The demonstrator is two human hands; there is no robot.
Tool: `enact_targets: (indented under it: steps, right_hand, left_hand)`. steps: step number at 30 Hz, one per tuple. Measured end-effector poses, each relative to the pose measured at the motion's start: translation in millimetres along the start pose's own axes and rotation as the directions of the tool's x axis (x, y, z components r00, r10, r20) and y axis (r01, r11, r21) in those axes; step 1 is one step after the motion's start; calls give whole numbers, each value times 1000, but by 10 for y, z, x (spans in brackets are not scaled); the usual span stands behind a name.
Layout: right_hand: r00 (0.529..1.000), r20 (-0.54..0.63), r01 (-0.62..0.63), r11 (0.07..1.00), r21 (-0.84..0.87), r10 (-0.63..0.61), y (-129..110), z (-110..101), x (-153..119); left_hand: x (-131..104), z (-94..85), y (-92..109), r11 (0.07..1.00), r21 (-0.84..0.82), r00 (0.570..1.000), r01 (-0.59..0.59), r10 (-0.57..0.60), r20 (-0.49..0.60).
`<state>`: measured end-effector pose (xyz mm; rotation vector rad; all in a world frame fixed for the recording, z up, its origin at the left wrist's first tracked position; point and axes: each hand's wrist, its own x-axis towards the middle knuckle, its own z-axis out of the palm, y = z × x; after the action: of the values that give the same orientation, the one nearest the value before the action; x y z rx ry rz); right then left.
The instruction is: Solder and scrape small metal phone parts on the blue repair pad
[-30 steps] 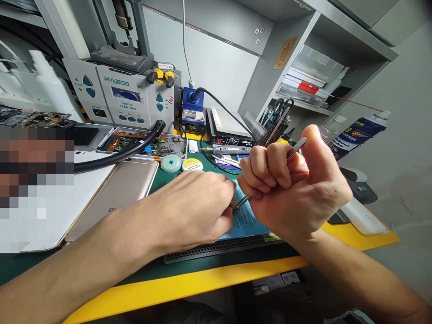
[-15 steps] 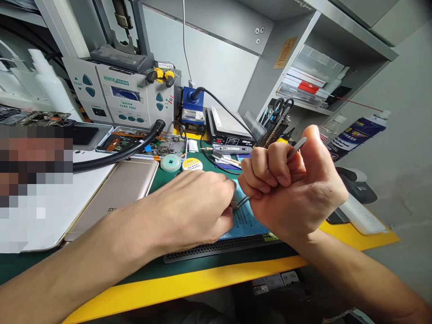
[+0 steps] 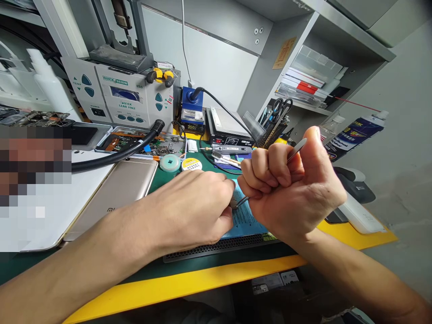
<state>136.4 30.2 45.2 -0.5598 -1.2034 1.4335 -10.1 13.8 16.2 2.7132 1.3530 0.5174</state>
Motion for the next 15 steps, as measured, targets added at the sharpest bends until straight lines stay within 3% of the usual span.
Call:
enact_targets:
  steps: [15]
  right_hand:
    - [1000,-12,-19,1000,23,19,-11,-13,5]
  left_hand:
    - [-22,-8,4,1000,-8,1000,-1,1,3]
